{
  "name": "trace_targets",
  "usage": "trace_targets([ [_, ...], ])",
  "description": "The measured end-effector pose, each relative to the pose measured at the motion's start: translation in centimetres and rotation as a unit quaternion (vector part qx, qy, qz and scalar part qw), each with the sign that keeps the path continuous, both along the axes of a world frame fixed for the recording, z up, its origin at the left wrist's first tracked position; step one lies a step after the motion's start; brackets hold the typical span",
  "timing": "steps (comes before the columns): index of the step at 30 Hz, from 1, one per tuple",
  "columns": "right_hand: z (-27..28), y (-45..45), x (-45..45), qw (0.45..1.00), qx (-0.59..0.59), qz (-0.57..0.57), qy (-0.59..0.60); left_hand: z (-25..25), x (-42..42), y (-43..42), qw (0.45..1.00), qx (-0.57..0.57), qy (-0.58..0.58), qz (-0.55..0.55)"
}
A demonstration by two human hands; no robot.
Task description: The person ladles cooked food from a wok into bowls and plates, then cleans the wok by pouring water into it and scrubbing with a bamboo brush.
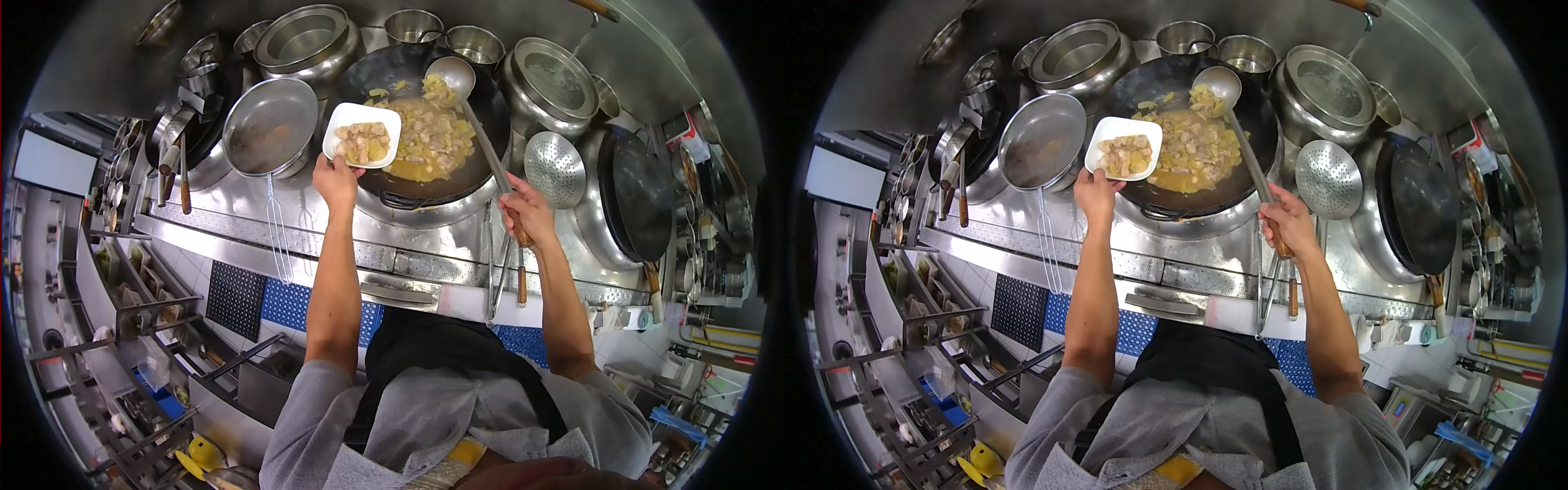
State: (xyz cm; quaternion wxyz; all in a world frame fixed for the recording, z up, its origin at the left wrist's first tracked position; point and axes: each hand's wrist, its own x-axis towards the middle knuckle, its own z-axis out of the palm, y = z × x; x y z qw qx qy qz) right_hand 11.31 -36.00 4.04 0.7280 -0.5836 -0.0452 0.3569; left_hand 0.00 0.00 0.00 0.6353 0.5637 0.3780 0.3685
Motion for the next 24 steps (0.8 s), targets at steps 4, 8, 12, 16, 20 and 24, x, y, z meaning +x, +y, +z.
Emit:
trace_targets([
  [4, 0.9, 1.2, 0.5, 0.999, 0.036, -0.020, -0.008, 0.2, 2.2, 0.4, 1.000, 0.017, 0.001, 0.002],
  [8, 3.8, 0.5, -1.2, 0.995, 0.092, -0.024, 0.038, -0.7, 3.4, -0.1, 1.000, 0.014, 0.003, 0.015],
  [12, 6.5, -0.7, -4.0, 0.997, 0.078, 0.018, 0.008, -0.9, 5.1, -0.7, 0.999, -0.003, 0.036, 0.013],
  [16, 6.7, -1.6, -7.4, 0.997, -0.010, 0.051, -0.058, 0.0, 6.7, -1.1, 0.999, -0.025, 0.019, 0.006],
  [20, 5.9, -1.5, -10.2, 0.988, -0.090, 0.066, -0.110, 1.3, 7.1, -1.8, 0.999, -0.026, 0.023, -0.007],
  [24, 4.9, -2.0, -10.5, 0.973, -0.141, 0.077, -0.166, 1.1, 6.9, -2.2, 0.999, -0.028, 0.029, -0.018],
])
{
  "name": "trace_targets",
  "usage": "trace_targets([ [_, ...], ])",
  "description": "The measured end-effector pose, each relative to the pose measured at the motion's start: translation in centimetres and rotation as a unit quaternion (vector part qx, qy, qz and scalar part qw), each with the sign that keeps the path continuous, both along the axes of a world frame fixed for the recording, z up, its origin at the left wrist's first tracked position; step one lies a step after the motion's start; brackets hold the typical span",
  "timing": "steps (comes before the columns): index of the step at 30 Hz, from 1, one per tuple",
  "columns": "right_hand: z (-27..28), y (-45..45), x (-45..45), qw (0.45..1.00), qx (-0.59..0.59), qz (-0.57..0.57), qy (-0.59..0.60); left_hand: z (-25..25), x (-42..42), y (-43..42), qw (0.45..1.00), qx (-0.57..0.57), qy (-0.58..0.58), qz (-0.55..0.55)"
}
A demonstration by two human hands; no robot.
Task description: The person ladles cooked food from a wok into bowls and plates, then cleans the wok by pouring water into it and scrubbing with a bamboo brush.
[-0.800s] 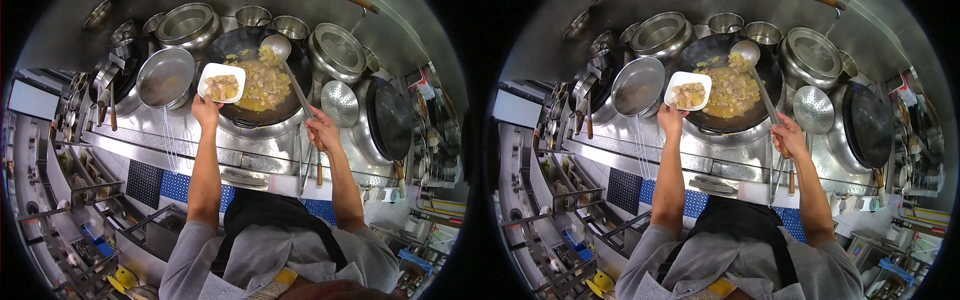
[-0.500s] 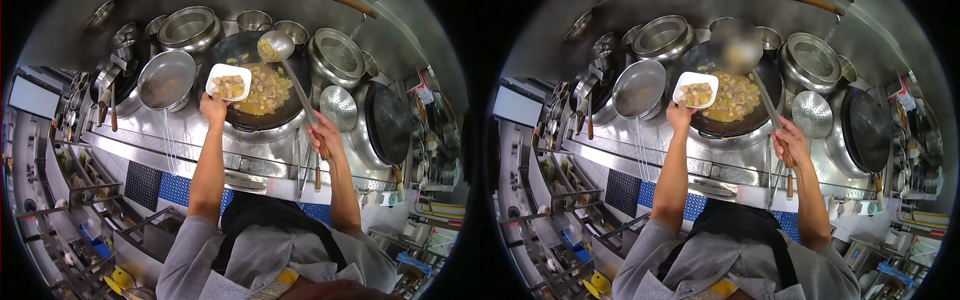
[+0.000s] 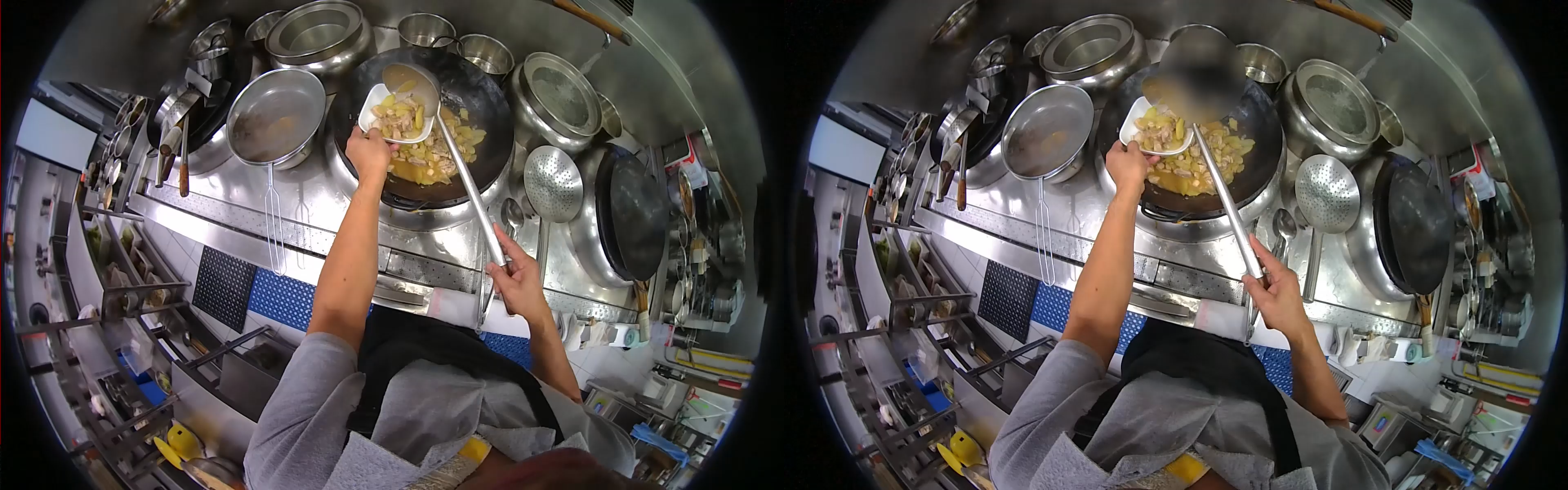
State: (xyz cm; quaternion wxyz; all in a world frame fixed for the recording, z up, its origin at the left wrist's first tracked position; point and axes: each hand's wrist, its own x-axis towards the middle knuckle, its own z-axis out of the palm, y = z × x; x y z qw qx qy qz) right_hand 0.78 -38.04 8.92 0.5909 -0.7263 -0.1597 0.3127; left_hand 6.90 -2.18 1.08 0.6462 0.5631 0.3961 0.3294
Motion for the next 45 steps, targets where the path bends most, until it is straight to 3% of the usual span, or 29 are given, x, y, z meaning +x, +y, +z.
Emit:
trace_targets([
  [6, 1.2, -0.5, 1.5, 1.000, 0.006, 0.010, -0.002, -1.7, 0.2, -0.3, 0.999, -0.043, -0.014, -0.010],
  [13, -1.6, 0.8, 5.8, 0.980, 0.152, -0.046, 0.117, -1.6, -0.9, 0.7, 0.996, -0.072, -0.052, -0.004],
  [17, -5.9, 2.0, 10.0, 0.997, 0.013, -0.042, -0.057, -1.4, -2.5, 3.2, 0.999, -0.010, -0.038, 0.022],
  [21, -8.3, 2.5, 11.3, 0.982, -0.096, -0.026, -0.159, -0.8, -4.2, 4.7, 0.995, -0.013, -0.085, 0.056],
  [24, -9.1, 3.1, 11.1, 0.995, -0.053, -0.018, -0.088, -0.3, -5.6, 5.3, 0.996, -0.005, -0.069, 0.057],
  [26, -9.4, 3.2, 11.3, 1.000, 0.015, -0.005, 0.027, -0.5, -6.1, 5.4, 0.996, -0.007, -0.071, 0.060],
  [30, -7.5, 2.9, 11.4, 0.967, 0.134, -0.017, 0.214, -0.7, -6.6, 5.0, 0.994, -0.003, -0.092, 0.057],
  [33, -5.3, 3.0, 10.7, 0.960, 0.153, -0.033, 0.232, -1.1, -6.5, 4.8, 0.995, 0.005, -0.081, 0.053],
  [42, 3.5, 1.6, 6.4, 0.982, 0.144, 0.007, 0.119, -1.2, -3.1, 2.5, 0.998, 0.015, -0.005, 0.058],
  [45, 3.9, 1.0, 3.7, 0.991, 0.112, -0.002, 0.078, -0.3, -2.1, 1.3, 0.997, -0.028, -0.052, 0.050],
])
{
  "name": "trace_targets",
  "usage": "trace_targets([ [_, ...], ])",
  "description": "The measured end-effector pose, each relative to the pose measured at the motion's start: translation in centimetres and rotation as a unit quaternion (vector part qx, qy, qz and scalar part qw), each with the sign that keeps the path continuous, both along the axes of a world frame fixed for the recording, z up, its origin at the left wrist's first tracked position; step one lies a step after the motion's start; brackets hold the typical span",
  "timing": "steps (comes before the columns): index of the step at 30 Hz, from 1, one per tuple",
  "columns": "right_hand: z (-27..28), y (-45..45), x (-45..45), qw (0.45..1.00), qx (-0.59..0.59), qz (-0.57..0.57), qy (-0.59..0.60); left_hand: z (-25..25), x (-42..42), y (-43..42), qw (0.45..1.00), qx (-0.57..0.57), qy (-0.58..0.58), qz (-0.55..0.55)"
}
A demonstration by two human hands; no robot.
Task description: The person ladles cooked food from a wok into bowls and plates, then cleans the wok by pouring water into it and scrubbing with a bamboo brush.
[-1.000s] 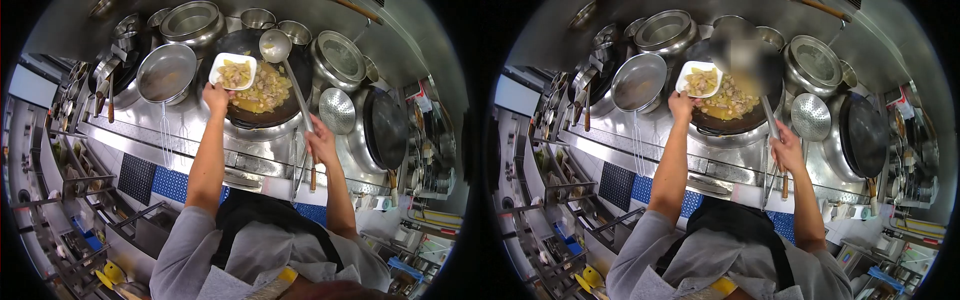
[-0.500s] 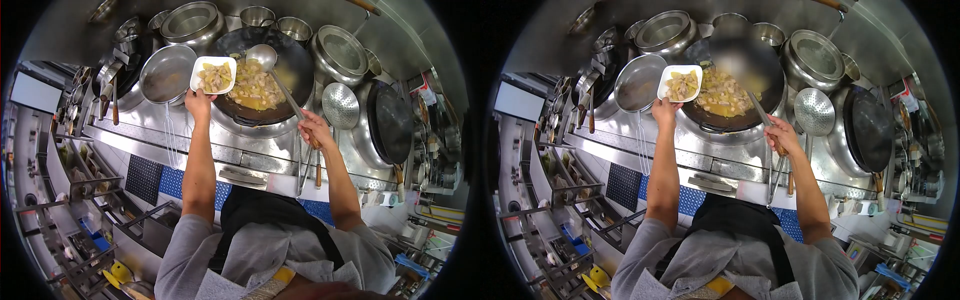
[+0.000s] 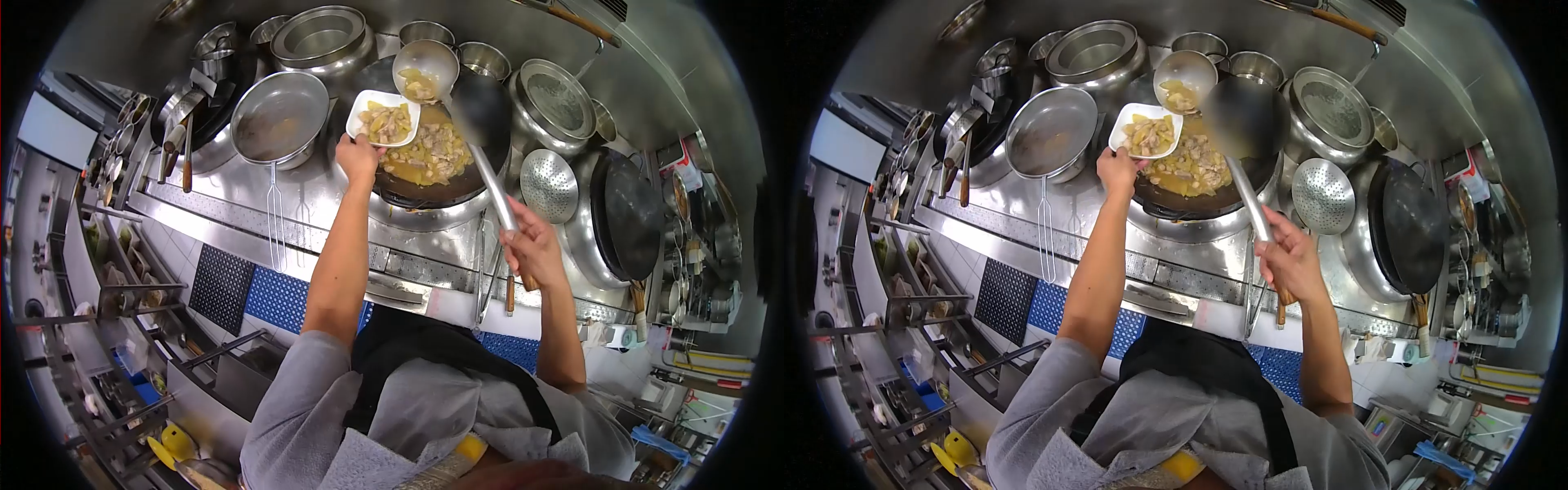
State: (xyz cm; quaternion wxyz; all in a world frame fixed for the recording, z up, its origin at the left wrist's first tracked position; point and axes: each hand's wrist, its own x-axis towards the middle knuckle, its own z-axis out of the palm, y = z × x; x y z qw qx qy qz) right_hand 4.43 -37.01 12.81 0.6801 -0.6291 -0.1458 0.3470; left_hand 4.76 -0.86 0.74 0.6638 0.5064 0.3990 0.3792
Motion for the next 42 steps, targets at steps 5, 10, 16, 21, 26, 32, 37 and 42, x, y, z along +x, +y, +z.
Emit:
trace_targets([
  [5, -1.7, -1.1, -4.1, 0.997, -0.054, 0.022, -0.050, 1.0, 0.2, -1.1, 1.000, -0.006, -0.004, -0.028],
  [10, -3.5, -3.4, -5.4, 0.966, -0.081, 0.014, -0.246, 2.5, -1.7, -3.2, 1.000, -0.014, -0.007, -0.027],
  [16, -2.3, -7.6, -4.6, 0.923, -0.137, 0.071, -0.353, 3.5, -3.7, -5.6, 1.000, -0.012, -0.020, 0.001],
  [21, -4.9, -9.8, -3.9, 0.959, -0.048, 0.079, -0.267, 2.9, -4.8, -7.0, 0.997, 0.046, -0.032, 0.044],
  [26, -3.8, -10.1, -3.9, 0.989, 0.097, 0.109, -0.003, 2.8, -7.7, -9.0, 0.994, 0.027, -0.069, 0.081],
  [32, -5.2, -8.3, -0.5, 0.936, 0.250, 0.138, 0.205, 3.0, -16.7, -11.6, 0.984, -0.015, -0.104, 0.146],
  [37, -10.8, -4.8, 2.1, 0.996, 0.066, 0.058, -0.016, 0.6, -32.1, -15.4, 0.955, 0.008, -0.081, 0.285],
  [42, -17.5, -3.8, 5.3, 0.970, -0.105, 0.034, -0.216, -8.6, -47.5, -18.8, 0.889, -0.014, 0.035, 0.457],
])
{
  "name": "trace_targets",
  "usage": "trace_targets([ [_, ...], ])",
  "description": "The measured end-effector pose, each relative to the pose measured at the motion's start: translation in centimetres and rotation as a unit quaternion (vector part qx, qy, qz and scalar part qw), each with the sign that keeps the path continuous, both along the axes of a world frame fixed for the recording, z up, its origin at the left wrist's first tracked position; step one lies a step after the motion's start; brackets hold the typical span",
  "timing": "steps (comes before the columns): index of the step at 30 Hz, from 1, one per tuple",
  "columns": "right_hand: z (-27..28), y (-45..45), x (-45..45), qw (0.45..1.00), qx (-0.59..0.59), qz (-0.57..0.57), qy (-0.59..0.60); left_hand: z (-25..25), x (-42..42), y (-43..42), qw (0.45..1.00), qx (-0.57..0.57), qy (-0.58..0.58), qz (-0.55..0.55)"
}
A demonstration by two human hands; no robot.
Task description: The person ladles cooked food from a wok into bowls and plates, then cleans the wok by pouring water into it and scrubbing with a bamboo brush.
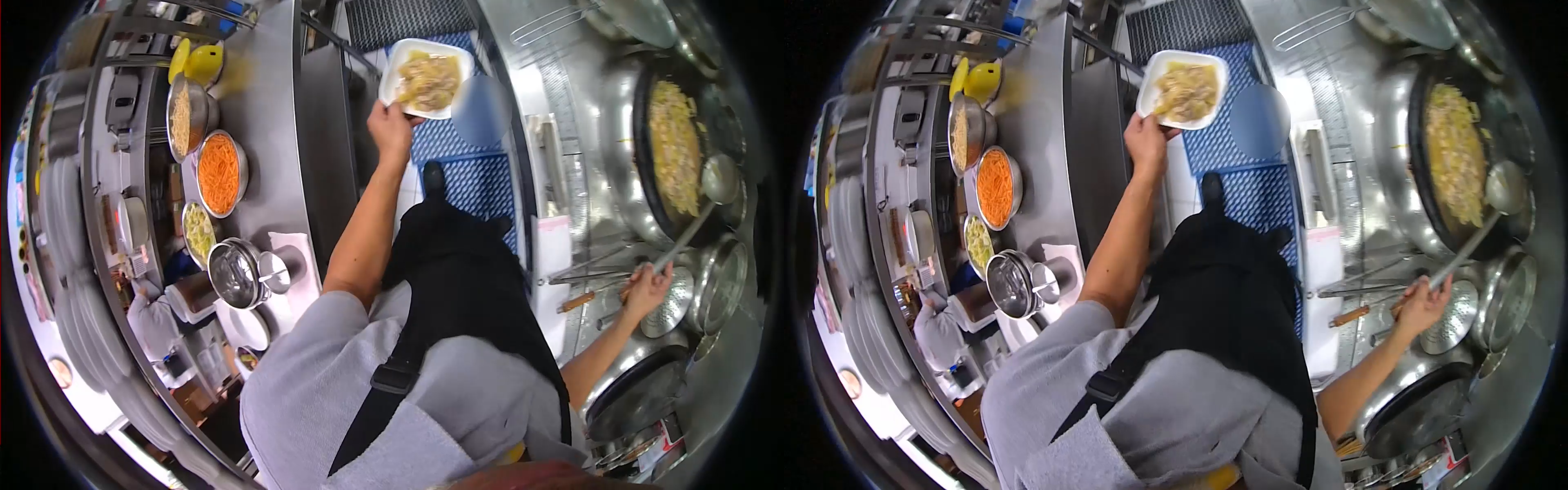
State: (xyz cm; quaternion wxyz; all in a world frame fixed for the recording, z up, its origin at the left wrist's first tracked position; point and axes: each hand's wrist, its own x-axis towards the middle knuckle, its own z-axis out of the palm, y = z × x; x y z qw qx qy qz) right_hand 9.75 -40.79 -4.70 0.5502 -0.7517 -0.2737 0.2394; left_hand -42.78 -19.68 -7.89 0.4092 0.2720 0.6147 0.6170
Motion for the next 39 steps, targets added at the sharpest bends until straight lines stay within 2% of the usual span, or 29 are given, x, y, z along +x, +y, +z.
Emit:
trace_targets([
  [2, -1.1, 0.9, -0.4, 0.991, -0.067, -0.035, -0.111, -7.3, -5.8, -0.4, 0.995, -0.019, 0.020, 0.092],
  [4, -3.2, 0.8, 1.2, 0.975, -0.133, -0.082, -0.158, -13.0, -11.0, -0.9, 0.982, -0.067, 0.024, 0.177],
  [6, -3.8, 0.5, 2.4, 0.933, -0.213, -0.070, -0.280, -20.5, -17.5, -0.8, 0.964, -0.085, 0.039, 0.247],
  [7, -4.6, -0.7, 4.7, 0.930, -0.242, -0.069, -0.266, -23.1, -20.8, -0.8, 0.957, -0.109, 0.033, 0.265],
  [9, -4.3, 0.4, 4.3, 0.884, -0.269, -0.074, -0.374, -28.2, -26.4, 0.7, 0.940, -0.128, 0.004, 0.317],
  [12, -4.0, 1.5, 2.8, 0.892, -0.260, -0.079, -0.360, -34.4, -34.1, 3.2, 0.921, -0.121, -0.035, 0.368],
  [13, -4.3, 2.3, 1.9, 0.902, -0.219, -0.087, -0.361, -36.3, -36.8, 3.9, 0.916, -0.111, -0.055, 0.381],
  [14, -5.1, 0.9, 5.1, 0.897, -0.226, -0.084, -0.371, -37.4, -38.8, 4.7, 0.911, -0.099, -0.076, 0.393],
  [15, -5.0, 0.7, 4.9, 0.904, -0.225, -0.083, -0.355, -37.2, -40.0, 6.0, 0.894, -0.142, -0.070, 0.419],
  [19, -4.4, 1.6, 3.7, 0.904, -0.236, -0.078, -0.348, -37.1, -43.6, 8.7, 0.916, -0.111, -0.124, 0.365],
  [20, -4.5, 1.2, 4.7, 0.911, -0.226, -0.072, -0.336, -37.0, -43.2, 9.1, 0.900, -0.100, -0.127, 0.405],
  [22, -4.6, 1.0, 5.9, 0.858, -0.281, -0.076, -0.423, -36.1, -42.0, 10.2, 0.863, -0.074, -0.133, 0.481],
  [23, -5.2, 0.4, 7.1, 0.861, -0.262, -0.057, -0.433, -38.0, -42.2, 9.7, 0.858, -0.105, -0.110, 0.490],
  [25, -5.4, -0.1, 8.8, 0.792, -0.191, 0.005, -0.579, -34.7, -35.7, 7.1, 0.895, -0.157, -0.161, 0.386],
  [26, -5.6, 0.8, 8.4, 0.704, -0.131, 0.045, -0.697, -35.6, -32.7, 5.6, 0.926, -0.241, -0.038, 0.287],
  [27, -8.2, 0.3, 12.5, 0.747, -0.093, 0.063, -0.655, -30.8, -26.7, 3.1, 0.964, -0.211, -0.009, 0.164],
  [28, -11.0, -0.7, 17.3, 0.786, -0.053, 0.079, -0.611, -31.8, -22.9, 0.8, 0.982, -0.094, -0.049, 0.154],
  [29, -11.4, 1.4, 15.5, 0.795, -0.041, 0.080, -0.600, -27.0, -17.6, -2.0, 0.994, -0.054, 0.051, 0.084],
  [30, -10.2, 3.5, 10.3, 0.800, -0.061, 0.058, -0.594, -26.8, -15.2, -5.2, 0.997, -0.050, -0.018, -0.049],
  [32, -9.3, 6.4, 4.5, 0.833, -0.058, 0.057, -0.548, -8.5, -8.7, -10.9, 0.991, -0.062, -0.020, -0.117],
  [34, -9.3, 8.9, 1.4, 0.855, -0.040, 0.081, -0.511, 7.1, -8.0, -17.3, 0.980, 0.056, 0.138, -0.130],
  [36, -9.3, 10.4, -0.5, 0.867, -0.036, 0.101, -0.487, 17.8, -9.8, -24.1, 0.927, 0.126, 0.345, -0.069],
  [39, -8.9, 12.7, -3.3, 0.870, -0.039, 0.139, -0.472, 33.6, -11.5, -36.3, 0.826, 0.129, 0.526, 0.160],
])
